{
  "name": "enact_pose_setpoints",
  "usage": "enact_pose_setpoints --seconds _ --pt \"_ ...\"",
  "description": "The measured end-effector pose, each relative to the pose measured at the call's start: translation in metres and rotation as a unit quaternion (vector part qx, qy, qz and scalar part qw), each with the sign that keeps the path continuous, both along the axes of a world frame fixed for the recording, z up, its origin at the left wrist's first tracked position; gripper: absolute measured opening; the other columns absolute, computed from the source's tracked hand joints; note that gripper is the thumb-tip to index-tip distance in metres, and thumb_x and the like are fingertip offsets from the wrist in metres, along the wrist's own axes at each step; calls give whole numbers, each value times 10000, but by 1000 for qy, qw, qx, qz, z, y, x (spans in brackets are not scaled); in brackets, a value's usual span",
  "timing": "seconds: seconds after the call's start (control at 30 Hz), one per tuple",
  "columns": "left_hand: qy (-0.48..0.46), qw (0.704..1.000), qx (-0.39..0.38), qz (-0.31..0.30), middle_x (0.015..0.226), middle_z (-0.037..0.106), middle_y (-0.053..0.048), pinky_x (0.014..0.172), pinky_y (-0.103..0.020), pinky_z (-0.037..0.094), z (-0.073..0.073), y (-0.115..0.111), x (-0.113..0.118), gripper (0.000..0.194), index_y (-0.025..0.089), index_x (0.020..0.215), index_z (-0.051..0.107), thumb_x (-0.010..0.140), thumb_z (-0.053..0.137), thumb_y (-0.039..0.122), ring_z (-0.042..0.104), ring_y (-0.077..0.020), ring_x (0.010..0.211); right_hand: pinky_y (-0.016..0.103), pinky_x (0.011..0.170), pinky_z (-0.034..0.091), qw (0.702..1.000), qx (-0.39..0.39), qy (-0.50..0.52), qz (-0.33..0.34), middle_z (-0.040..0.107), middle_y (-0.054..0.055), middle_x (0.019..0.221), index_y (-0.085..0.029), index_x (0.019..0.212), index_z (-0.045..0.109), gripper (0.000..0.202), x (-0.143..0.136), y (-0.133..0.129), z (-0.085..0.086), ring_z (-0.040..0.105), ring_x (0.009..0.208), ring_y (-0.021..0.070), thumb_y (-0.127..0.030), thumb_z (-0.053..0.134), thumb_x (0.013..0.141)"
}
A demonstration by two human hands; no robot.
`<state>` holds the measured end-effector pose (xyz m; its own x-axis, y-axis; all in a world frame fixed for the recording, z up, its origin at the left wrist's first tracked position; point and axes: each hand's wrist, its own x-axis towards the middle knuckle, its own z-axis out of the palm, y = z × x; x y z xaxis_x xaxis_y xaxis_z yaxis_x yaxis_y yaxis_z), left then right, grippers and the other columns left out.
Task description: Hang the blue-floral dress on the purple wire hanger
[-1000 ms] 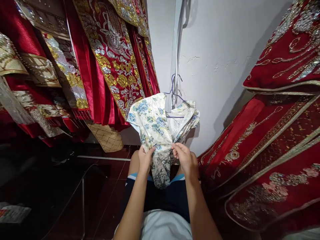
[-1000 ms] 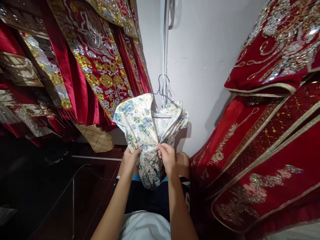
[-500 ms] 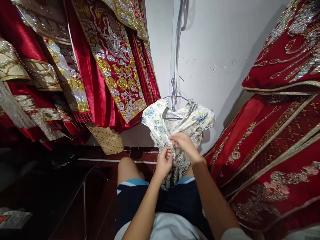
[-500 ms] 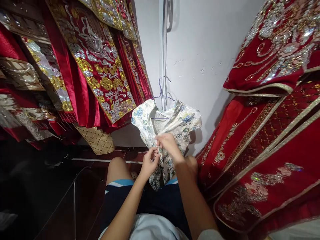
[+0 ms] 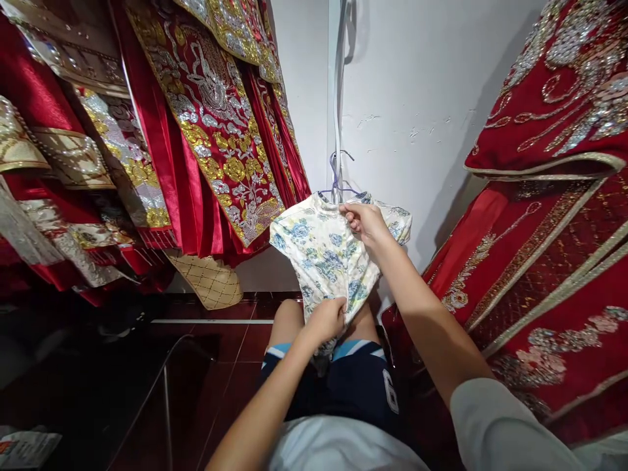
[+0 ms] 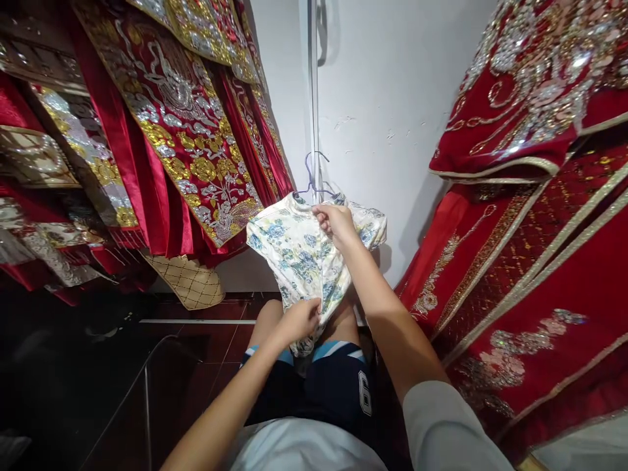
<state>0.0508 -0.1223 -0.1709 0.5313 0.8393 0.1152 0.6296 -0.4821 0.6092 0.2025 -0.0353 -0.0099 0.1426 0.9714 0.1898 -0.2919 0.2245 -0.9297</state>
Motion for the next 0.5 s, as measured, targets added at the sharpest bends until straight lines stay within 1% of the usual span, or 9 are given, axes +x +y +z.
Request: enact_pose_setpoints --seconds 0.07,0.13,0.2,0.23,0.27,0.3,0.33,0.4,0.5 --pt "-28 999 25 -24 729 633 -22 628 -260 368 30 19 -7 156 188 796 588 811 501 60 571 -166 676 152 342 237 999 20 -29 11 525 -30 473 -122 710 690 97 0 -6 -2 386 364 37 -188 660 774" --pt "-123 986 106 30 777 663 -22 645 -266 406 70 41 -12 193 194 1032 624 881 513 145 591 -171 680 154 355 258 998 37 -58 14 535 -23 469 -124 704 687 108 -1 -12 -2 399 370 44 -202 667 775" --pt "-199 954 209 77 811 671 -24 673 -277 429 112 62 -14 332 193 1261 561 936 501 217 594 -173 689 157 367 271 995 50 -81 15 537 -22 463 -128 682 675 120 -2 -18 -1 403 377 48 -208 671 771" --pt "-213 941 251 76 838 678 -30 697 -281 437 130 72 -14 346 192 1292 554 956 478 229 600 -173 709 159 373 276 994 56 -89 16 535 -23 461 -130 674 669 125 -3 -19 0 404 381 50 -211 670 770" --pt "-207 935 281 64 862 686 -39 714 -285 439 146 80 -13 309 188 1244 590 961 475 234 603 -175 724 163 379 279 993 61 -95 15 531 -25 459 -133 670 666 130 -3 -20 0 403 384 52 -217 670 769" --pt "-187 934 300 49 857 688 -47 725 -289 436 159 87 -12 243 176 1134 641 958 486 239 602 -179 736 168 385 281 993 66 -101 14 528 -28 459 -136 669 664 134 -2 -20 -1 401 388 53 -225 674 769" --pt "-164 934 314 40 839 686 -54 730 -292 430 168 92 -10 200 166 1023 667 953 493 235 598 -184 740 174 391 282 992 70 -108 13 527 -30 463 -139 674 664 137 -2 -18 -3 400 394 55 -238 682 768" --pt "-125 933 335 36 803 676 -62 733 -298 416 176 98 -7 183 157 867 665 938 510 224 586 -193 739 188 403 278 990 73 -123 7 518 -38 467 -148 680 663 159 -1 -14 -9 388 402 59 -275 707 765" --pt "-122 921 367 35 808 674 -62 752 -299 405 172 98 -6 154 158 837 650 918 528 204 578 -192 749 204 428 268 987 74 -142 -9 476 -52 456 -171 637 618 231 -5 -4 -26 366 421 65 -322 738 764"
